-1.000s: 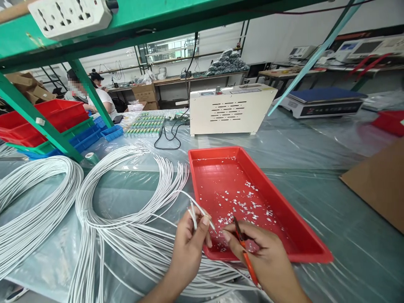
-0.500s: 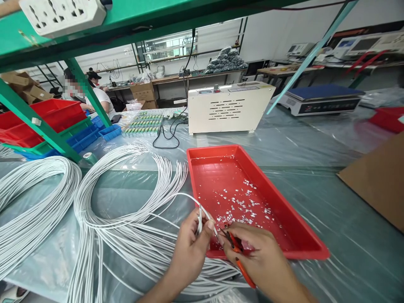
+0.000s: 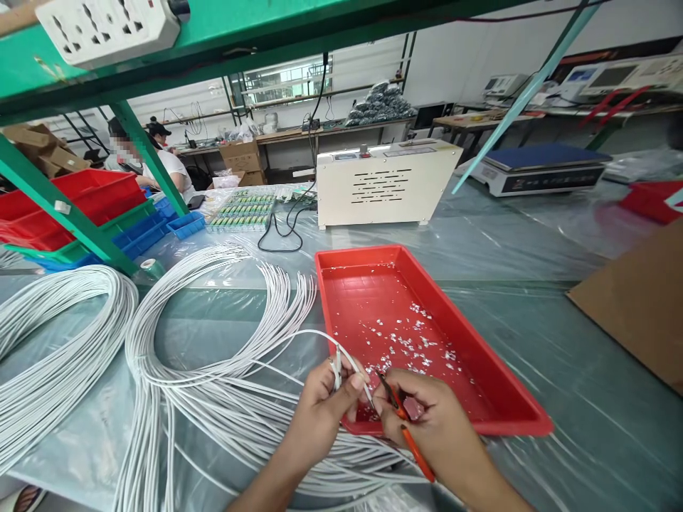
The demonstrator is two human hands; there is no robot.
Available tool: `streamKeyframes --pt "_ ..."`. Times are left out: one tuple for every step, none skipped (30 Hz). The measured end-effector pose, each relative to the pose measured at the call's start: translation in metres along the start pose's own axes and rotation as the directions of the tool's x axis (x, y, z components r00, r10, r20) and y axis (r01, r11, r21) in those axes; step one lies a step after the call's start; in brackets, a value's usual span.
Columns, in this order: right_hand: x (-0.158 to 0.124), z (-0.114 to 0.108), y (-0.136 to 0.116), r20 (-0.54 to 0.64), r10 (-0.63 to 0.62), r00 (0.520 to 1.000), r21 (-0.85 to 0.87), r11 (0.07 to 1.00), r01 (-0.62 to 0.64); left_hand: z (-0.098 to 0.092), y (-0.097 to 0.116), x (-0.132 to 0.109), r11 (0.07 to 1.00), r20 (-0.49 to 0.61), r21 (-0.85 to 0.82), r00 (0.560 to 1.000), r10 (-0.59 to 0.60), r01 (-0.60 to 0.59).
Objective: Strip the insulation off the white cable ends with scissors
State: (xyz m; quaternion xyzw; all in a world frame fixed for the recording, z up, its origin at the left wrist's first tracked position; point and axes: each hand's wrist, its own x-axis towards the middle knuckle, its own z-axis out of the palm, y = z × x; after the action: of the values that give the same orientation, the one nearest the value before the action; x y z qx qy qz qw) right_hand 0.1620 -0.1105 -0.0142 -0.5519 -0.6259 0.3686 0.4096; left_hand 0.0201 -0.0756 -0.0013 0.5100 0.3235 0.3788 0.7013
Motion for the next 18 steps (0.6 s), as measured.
streamKeyframes --pt "0.001 0.000 0.000 0.003 0.018 1.000 0.045 0.999 -0.019 -0.001 0.001 0.000 1.000 0.005 -0.010 1.000 -0.003 0.003" --pt "0.001 0.000 0.001 0.012 0.040 0.999 0.087 0.995 -0.041 -0.001 0.001 0.000 1.000 0.010 -0.019 1.000 -0.004 0.004" --pt "0.002 0.001 0.001 0.026 0.059 0.998 0.124 0.990 -0.062 -0.002 0.002 0.000 1.000 0.019 -0.029 1.000 -0.004 0.004" --pt "0.003 0.001 0.002 0.041 0.073 0.996 0.153 0.985 -0.079 -0.002 0.003 0.000 0.999 0.030 -0.037 1.000 -0.002 0.003" --pt "0.004 0.001 0.002 0.057 0.083 0.995 0.171 0.981 -0.091 -0.003 0.004 0.000 0.999 0.041 -0.042 0.999 0.000 0.001" --pt "0.004 0.001 0.002 0.068 0.088 0.994 0.180 0.979 -0.099 -0.003 0.005 -0.001 0.999 0.048 -0.046 0.999 0.003 -0.001" --pt "0.005 0.002 0.002 0.073 0.089 0.993 0.180 0.978 -0.101 -0.004 0.006 -0.001 0.999 0.047 -0.049 0.999 0.007 -0.004" --pt "0.005 0.001 0.002 0.071 0.090 0.993 0.175 0.979 -0.101 -0.004 0.007 -0.002 0.999 0.041 -0.049 0.999 0.008 -0.006" --pt "0.006 0.001 0.002 0.058 0.090 0.994 0.163 0.982 -0.099 -0.004 0.008 -0.002 0.999 0.028 -0.049 1.000 0.007 -0.005" --pt "0.007 -0.001 0.002 0.036 0.092 0.995 0.146 0.985 -0.096 -0.004 0.008 -0.002 0.999 0.011 -0.050 1.000 0.002 -0.002" --pt "0.008 -0.003 0.003 0.002 0.094 0.996 0.128 0.987 -0.093 -0.005 0.009 -0.002 0.999 -0.005 -0.052 1.000 -0.004 0.004" --pt "0.009 -0.006 0.003 -0.045 0.089 0.995 0.088 0.993 -0.085 -0.004 0.009 -0.002 0.999 -0.017 -0.052 1.000 -0.013 0.012" --pt "0.010 -0.010 0.004 -0.104 0.073 0.992 0.013 0.997 -0.072 -0.004 0.009 -0.002 0.999 -0.026 -0.045 0.999 -0.019 0.017" --pt "0.011 -0.014 0.005 -0.163 0.049 0.985 -0.090 0.994 -0.064 -0.004 0.008 -0.002 0.999 -0.032 -0.035 0.999 -0.022 0.021" --pt "0.012 -0.018 0.007 -0.216 0.004 0.976 -0.242 0.969 -0.057 -0.004 0.008 -0.001 0.999 -0.035 -0.025 0.999 -0.025 0.024" --pt "0.013 -0.023 0.009 -0.248 -0.034 0.968 -0.386 0.920 -0.066 -0.004 0.007 -0.001 1.000 -0.038 -0.015 0.999 -0.028 0.027" --pt "0.014 -0.027 0.011 -0.266 -0.052 0.963 -0.492 0.866 -0.089 -0.004 0.007 0.000 0.999 -0.042 -0.010 0.999 -0.031 0.031" --pt "0.014 -0.031 0.013 -0.282 -0.061 0.957 -0.564 0.818 -0.114 -0.004 0.006 0.000 0.999 -0.049 -0.010 0.998 -0.035 0.035"
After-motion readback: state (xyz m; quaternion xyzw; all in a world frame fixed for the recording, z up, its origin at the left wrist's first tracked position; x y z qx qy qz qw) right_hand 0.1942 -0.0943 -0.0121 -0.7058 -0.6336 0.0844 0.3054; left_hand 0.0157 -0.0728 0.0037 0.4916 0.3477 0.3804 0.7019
